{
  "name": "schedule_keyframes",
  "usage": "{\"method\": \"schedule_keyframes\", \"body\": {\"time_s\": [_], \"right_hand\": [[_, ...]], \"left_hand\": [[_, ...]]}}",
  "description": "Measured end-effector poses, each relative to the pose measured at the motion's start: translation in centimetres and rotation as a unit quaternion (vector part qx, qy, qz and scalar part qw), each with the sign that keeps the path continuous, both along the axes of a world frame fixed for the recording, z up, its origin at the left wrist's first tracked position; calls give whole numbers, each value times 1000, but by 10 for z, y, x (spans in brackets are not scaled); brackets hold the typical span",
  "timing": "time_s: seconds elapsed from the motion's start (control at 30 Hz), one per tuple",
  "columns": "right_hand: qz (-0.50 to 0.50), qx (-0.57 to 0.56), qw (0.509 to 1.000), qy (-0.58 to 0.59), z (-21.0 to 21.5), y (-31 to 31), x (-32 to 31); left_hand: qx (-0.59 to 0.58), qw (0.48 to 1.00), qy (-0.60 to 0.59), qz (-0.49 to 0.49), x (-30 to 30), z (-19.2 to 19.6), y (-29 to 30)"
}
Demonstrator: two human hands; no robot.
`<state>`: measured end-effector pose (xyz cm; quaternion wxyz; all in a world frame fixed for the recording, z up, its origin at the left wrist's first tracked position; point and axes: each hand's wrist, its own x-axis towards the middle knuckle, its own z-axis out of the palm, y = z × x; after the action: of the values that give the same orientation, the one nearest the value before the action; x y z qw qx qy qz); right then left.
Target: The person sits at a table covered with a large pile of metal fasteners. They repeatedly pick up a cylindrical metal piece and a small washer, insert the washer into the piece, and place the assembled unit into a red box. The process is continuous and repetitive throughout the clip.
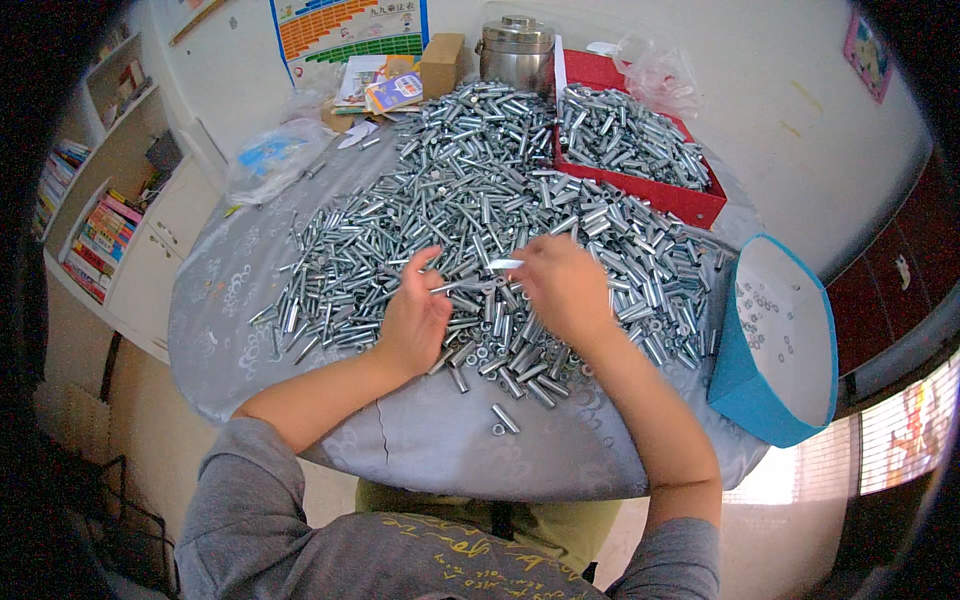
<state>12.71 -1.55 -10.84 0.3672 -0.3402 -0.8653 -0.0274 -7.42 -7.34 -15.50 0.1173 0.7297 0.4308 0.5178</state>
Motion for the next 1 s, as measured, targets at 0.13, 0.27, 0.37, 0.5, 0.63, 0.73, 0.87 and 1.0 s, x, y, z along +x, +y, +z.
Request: {"method": "schedule_keyframes", "body": {"time_s": [0.13,0.27,0.37,0.5,0.63,0.73,0.87,1.0], "right_hand": [[-182,103,977,41,15,27,35],[-197,93,975,41,15,33,44],[-190,99,976,46,14,43,48],[-251,139,956,54,26,67,69],[-282,100,954,11,27,115,81],[-297,23,954,-42,29,149,76],[-302,-20,951,-59,13,189,75],[-363,-71,885,-282,25,201,53]], "left_hand": [[58,992,64,89,-1,4,1],[72,977,159,120,2,0,1],[80,976,177,95,1,-1,1],[119,978,171,14,4,5,2],[130,975,174,-50,10,10,0],[161,965,177,-106,9,6,1],[186,948,213,-146,12,9,-5],[198,946,209,-148,13,6,-3]]}}
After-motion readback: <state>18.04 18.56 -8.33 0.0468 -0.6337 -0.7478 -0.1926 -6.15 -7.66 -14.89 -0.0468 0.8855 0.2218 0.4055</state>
